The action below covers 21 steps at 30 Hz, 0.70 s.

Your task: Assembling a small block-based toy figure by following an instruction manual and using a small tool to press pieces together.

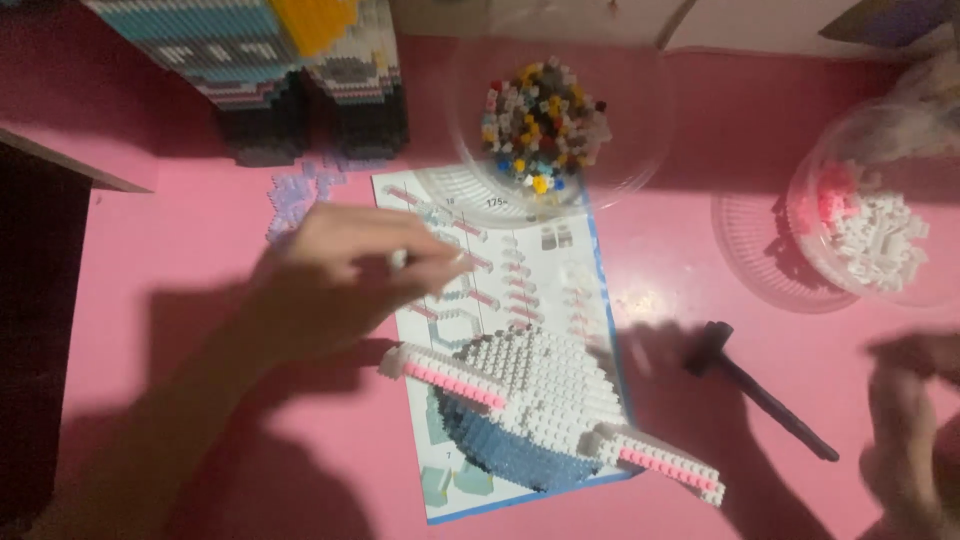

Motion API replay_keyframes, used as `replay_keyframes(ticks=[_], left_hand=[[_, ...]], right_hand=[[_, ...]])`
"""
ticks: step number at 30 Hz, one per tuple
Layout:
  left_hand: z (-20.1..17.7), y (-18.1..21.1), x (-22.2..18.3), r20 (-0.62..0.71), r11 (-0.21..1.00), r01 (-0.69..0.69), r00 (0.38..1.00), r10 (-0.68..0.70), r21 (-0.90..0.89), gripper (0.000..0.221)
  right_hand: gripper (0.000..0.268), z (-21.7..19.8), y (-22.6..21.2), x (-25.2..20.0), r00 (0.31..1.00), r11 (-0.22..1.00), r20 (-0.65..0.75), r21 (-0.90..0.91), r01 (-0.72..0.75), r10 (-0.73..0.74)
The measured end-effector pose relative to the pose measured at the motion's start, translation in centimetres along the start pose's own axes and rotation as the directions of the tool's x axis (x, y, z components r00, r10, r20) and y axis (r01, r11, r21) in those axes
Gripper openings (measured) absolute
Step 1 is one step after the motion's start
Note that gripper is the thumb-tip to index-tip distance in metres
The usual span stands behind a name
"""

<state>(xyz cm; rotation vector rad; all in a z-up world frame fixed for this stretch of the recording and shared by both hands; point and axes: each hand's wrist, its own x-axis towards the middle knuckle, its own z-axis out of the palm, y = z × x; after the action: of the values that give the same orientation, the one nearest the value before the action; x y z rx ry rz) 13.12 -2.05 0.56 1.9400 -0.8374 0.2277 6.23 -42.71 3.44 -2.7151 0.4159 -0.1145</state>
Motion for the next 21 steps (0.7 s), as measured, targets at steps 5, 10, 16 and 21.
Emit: replay_keyframes(ticks=[5,10,16,21], left_hand=[[1.1,-1.1,1.4,-0.053,0.981,0.195,0.979,-0.196,-0.012,0.015],[2.0,-1.5,1.1,-0.078,0.962,0.273,0.959,-0.274,-0.026,0.029],[3.4,-1.6,1.9,-0.006,0.953,0.300,0.954,-0.301,-0.034,0.041],[3.7,-1.8,1.4,0.014,0.921,0.391,0.921,-0.390,-0.005,0.036]], right_hand=[[0.031,1.7,4.3,12.0,0.854,0.830,-0.016,0.227,0.509,-0.520],[0.005,1.3,-3.0,15.7,0.614,0.612,0.000,0.069,0.788,-0.790],[0.016,3.4,-12.8,15.5,0.503,0.493,0.227,-0.102,0.864,-0.834],[0.023,6.3,-16.3,17.3,0.447,0.451,0.423,-0.097,0.887,-0.788]])
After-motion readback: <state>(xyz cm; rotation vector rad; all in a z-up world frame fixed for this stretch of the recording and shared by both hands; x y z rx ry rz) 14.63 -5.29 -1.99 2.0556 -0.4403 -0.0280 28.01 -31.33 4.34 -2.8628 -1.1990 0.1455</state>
